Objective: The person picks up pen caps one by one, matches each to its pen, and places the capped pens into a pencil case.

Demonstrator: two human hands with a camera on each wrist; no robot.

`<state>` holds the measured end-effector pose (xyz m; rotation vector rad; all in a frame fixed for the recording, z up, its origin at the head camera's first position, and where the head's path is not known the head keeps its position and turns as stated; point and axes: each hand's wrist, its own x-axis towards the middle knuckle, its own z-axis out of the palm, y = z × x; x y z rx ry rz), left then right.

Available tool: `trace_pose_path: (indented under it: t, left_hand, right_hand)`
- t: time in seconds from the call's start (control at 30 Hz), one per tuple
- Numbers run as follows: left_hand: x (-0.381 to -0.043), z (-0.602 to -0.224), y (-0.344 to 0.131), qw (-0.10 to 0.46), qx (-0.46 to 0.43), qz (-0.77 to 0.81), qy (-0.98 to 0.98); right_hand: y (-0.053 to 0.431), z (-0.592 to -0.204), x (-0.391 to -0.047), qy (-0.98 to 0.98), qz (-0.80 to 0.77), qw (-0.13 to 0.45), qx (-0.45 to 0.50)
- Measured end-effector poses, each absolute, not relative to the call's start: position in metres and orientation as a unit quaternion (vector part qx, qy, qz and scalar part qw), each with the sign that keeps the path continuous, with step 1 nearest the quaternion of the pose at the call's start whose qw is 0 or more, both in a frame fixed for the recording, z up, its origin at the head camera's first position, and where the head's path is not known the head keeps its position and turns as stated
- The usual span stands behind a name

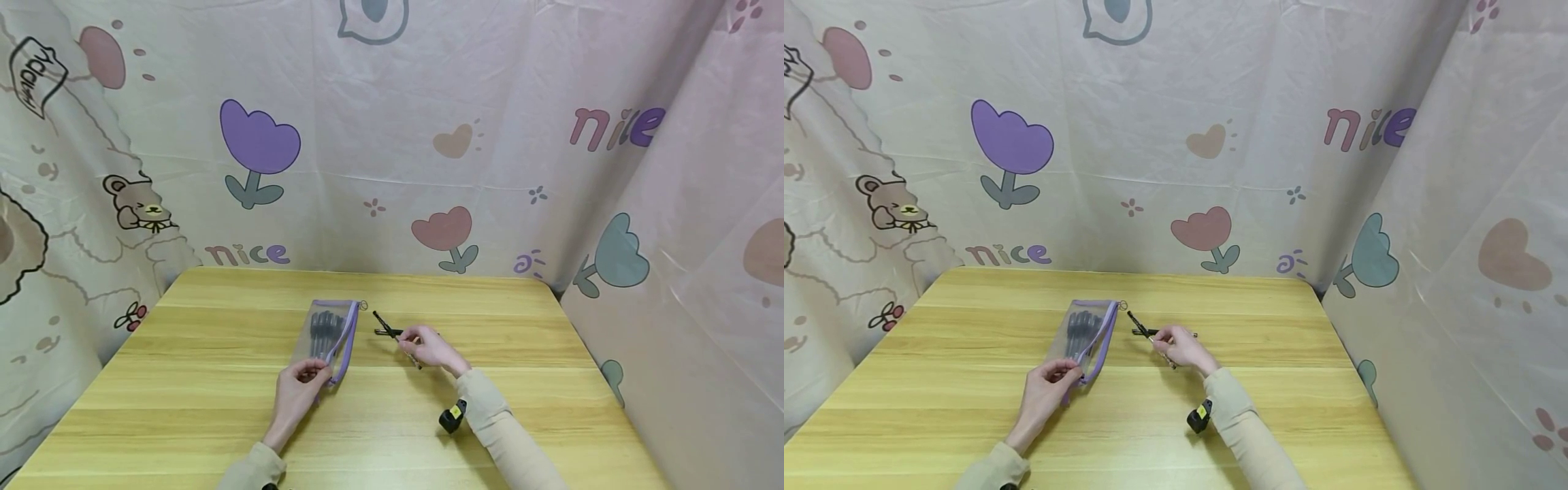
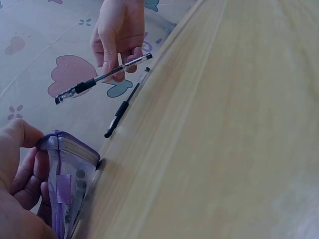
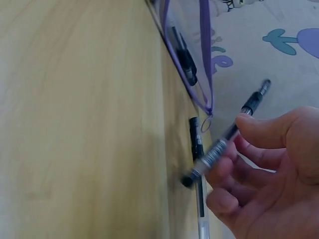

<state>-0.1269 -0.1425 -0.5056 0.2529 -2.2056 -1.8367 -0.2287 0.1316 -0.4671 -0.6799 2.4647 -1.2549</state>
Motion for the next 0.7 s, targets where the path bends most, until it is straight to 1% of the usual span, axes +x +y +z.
trace_pose_path:
  t: [0.23, 0.5, 0.7]
  left_hand:
    - [-0.127, -0.505, -0.142, 0.129, 0.086, -0.632, -0.759]
    - [-0.126, -0.504, -0.142, 0.137, 0.082, -0.626, -0.763]
    - [-0.125, -0.504, -0.142, 0.133, 0.083, -0.629, -0.761]
  right_hand:
    - [0.124, -0.464, -0.23, 0.829, -0.478, 0.196, -0.212]
    - [0.107, -0.464, -0.231, 0.745, -0.583, 0.288, -0.149]
    - [0.094, -0.47, -0.234, 0.726, -0.607, 0.301, -0.117]
